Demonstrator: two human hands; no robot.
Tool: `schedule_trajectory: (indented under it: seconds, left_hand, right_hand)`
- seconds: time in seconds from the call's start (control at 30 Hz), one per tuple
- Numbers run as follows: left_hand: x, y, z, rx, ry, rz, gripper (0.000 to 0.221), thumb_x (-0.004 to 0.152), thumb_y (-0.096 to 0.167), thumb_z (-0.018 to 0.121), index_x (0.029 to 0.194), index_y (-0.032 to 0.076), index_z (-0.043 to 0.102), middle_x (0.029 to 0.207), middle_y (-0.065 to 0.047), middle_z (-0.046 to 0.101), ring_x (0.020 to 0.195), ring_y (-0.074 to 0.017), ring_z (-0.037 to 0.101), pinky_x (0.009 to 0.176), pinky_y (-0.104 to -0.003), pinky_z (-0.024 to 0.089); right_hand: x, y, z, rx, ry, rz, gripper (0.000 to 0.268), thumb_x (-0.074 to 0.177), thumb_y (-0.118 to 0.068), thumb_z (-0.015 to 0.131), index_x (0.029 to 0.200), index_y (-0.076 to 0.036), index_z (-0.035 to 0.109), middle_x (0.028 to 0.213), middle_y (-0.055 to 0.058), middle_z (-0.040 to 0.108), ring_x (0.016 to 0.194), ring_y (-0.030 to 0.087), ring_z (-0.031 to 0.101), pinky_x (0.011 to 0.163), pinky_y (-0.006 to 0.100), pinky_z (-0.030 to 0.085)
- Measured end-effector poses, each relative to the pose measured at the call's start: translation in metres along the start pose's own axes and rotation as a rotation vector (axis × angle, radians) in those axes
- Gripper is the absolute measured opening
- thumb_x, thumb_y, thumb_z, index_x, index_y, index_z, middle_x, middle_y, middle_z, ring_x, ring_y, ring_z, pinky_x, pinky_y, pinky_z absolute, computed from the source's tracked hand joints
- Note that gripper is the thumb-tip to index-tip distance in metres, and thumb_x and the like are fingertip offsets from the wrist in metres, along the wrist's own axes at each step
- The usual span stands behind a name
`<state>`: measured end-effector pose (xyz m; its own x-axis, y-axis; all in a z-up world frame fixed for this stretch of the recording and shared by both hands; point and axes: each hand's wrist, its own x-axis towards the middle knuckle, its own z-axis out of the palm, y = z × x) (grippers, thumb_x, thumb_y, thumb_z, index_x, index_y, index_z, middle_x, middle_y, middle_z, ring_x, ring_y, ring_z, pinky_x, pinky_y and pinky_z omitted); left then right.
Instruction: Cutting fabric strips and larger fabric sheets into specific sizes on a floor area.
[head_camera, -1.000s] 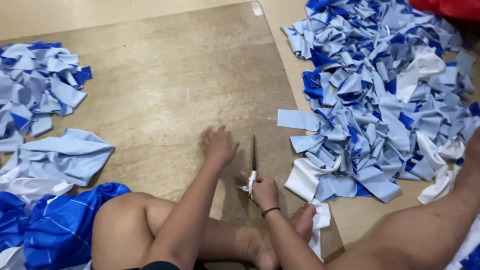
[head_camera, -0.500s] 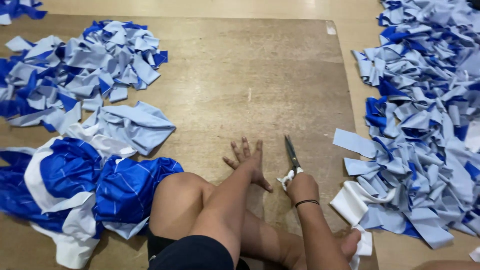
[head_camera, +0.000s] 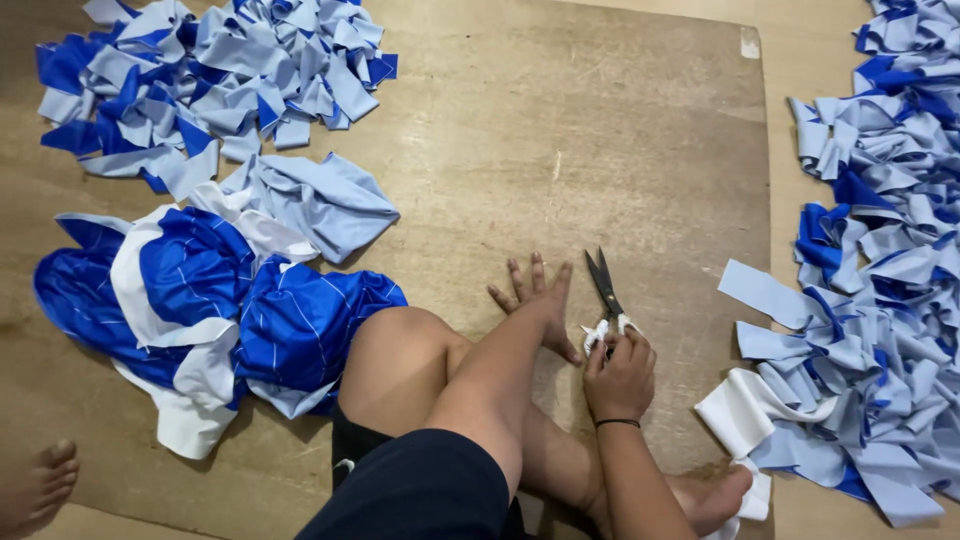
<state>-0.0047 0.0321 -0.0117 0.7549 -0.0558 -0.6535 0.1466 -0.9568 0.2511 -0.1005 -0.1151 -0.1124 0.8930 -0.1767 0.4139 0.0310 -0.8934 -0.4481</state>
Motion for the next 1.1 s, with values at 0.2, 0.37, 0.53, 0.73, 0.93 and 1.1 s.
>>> schedule_trajectory:
  seconds: [0.2,0.37,0.53,0.73,0.93,1.1]
  left_hand:
    - [0.068,-0.029,-0.017,-0.015,-0.117,0.027,0.136,0.058,0.064,0.085,0.163,0.041,0.002,0.171,-0.008,-0.019,0.155,-0.0492,-0.018,0.112,-0.085,0.008]
    - [0.129,-0.133,-0.075,-0.267,0.451,-0.018,0.086,0.075,0.067,0.078,0.139,0.013,0.058,0.139,-0.017,0.061,0.127,-0.0362,0.059,0.104,-0.048,0.049]
    - [0.054,-0.235,-0.107,0.033,0.833,-0.264,0.056,0.079,0.052,0.083,0.114,0.01,0.069,0.12,-0.013,0.065,0.114,-0.0343,0.062,0.087,-0.049,0.054]
    - [0.05,-0.315,-0.066,0.156,0.829,-0.24,0.044,0.075,0.044,0.086,0.101,0.01,0.076,0.114,-0.011,0.066,0.112,-0.0316,0.062,0.088,-0.045,0.055]
    - [0.064,-0.319,-0.057,0.022,0.996,-0.164,0.019,0.092,0.029,0.071,0.099,0.011,0.073,0.109,-0.011,0.067,0.11,-0.0344,0.061,0.088,-0.048,0.053]
    - [0.047,-0.271,-0.095,-0.254,1.214,-0.026,0.014,0.1,0.021,0.061,0.105,0.008,0.063,0.106,-0.015,0.067,0.104,-0.0384,0.062,0.084,-0.055,0.048]
  right_hand:
    - [-0.007,0.008,0.001,-0.043,-0.011,-0.014,0.017,0.087,-0.025,0.073,0.095,-0.011,0.068,0.13,0.014,0.059,0.121,0.037,0.055,0.101,0.049,0.045]
    - [-0.003,0.01,0.006,-0.038,-0.014,-0.009,0.016,0.086,-0.025,0.073,0.092,-0.012,0.068,0.125,0.014,0.059,0.123,0.037,0.053,0.103,0.05,0.044]
    - [0.001,0.009,0.005,-0.024,-0.001,-0.025,0.015,0.088,-0.025,0.073,0.094,-0.011,0.068,0.128,0.014,0.059,0.125,0.037,0.052,0.105,0.05,0.043]
    - [-0.003,0.013,0.009,-0.023,0.014,-0.067,0.016,0.088,-0.023,0.073,0.097,-0.01,0.067,0.13,0.015,0.056,0.127,0.037,0.051,0.108,0.05,0.042]
    - [-0.003,0.01,0.003,-0.028,-0.02,-0.077,0.02,0.089,-0.02,0.072,0.106,-0.01,0.067,0.135,0.013,0.055,0.13,0.036,0.05,0.111,0.05,0.04]
    - [0.0,-0.008,-0.01,-0.078,-0.01,-0.076,0.02,0.085,-0.018,0.071,0.103,-0.012,0.068,0.132,0.009,0.057,0.127,0.033,0.05,0.107,0.052,0.037]
